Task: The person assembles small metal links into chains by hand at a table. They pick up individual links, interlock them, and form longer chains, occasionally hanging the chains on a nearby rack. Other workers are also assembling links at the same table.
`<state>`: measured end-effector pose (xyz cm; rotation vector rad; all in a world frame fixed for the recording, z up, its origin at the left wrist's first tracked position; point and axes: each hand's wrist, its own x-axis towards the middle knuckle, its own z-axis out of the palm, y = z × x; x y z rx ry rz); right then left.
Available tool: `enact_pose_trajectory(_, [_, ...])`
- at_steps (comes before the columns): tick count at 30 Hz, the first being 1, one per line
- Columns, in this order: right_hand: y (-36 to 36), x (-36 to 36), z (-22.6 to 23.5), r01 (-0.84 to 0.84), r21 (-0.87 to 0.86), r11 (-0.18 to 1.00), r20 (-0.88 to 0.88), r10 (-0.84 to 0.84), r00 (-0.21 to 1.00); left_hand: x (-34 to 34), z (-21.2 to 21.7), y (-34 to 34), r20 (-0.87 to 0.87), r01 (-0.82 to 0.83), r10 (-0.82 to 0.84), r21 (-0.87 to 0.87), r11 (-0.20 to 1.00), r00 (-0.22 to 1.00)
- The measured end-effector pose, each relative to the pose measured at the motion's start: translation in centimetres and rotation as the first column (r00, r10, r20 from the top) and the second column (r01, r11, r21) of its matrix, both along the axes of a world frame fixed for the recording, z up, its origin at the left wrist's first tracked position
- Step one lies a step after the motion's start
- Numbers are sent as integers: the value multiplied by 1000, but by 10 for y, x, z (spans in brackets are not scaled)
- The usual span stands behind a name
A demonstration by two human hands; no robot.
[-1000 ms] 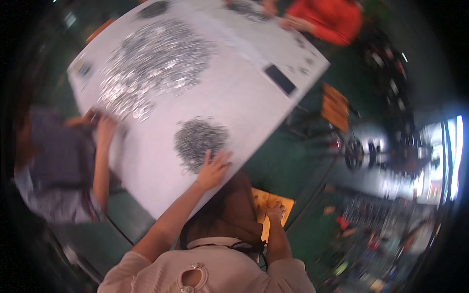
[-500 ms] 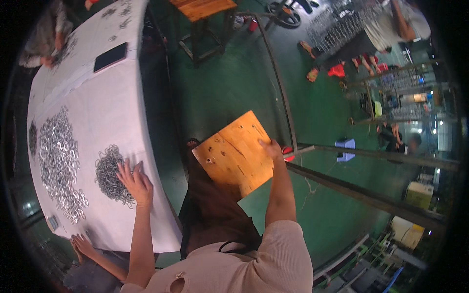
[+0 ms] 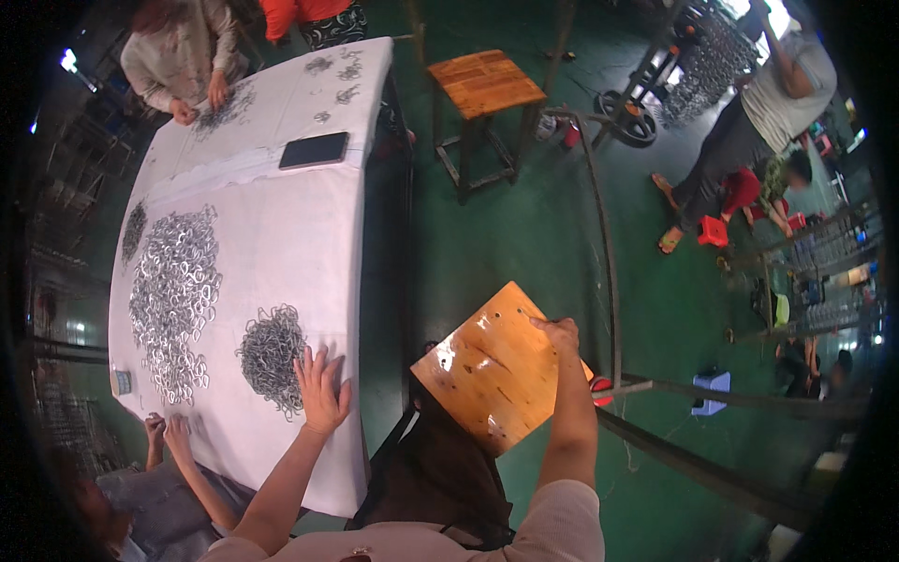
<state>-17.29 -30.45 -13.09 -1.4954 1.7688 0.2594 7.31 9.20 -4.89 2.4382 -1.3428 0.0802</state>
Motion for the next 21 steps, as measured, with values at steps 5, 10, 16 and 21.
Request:
enact_pose_trajectory(5, [-44, 16, -11, -87, -25, 996, 33, 87, 996, -2, 5, -4, -42, -54, 54, 7, 999, 998])
enact_pose_trajectory(10, [-136, -37, -87, -261, -132, 956, 48, 269, 962, 3, 2, -15, -78, -54, 60, 68, 996, 995])
enact_pose_trajectory(16, [-146, 40, -13, -469, -257, 845, -19, 481, 877, -10, 8, -2, -153, -93, 128, 214, 972, 980])
enact_pose_trajectory(21, [-164, 57, 13, -395, -125, 910, -54, 391, 919, -3, 4, -4, -141, -45, 90, 296, 954, 986])
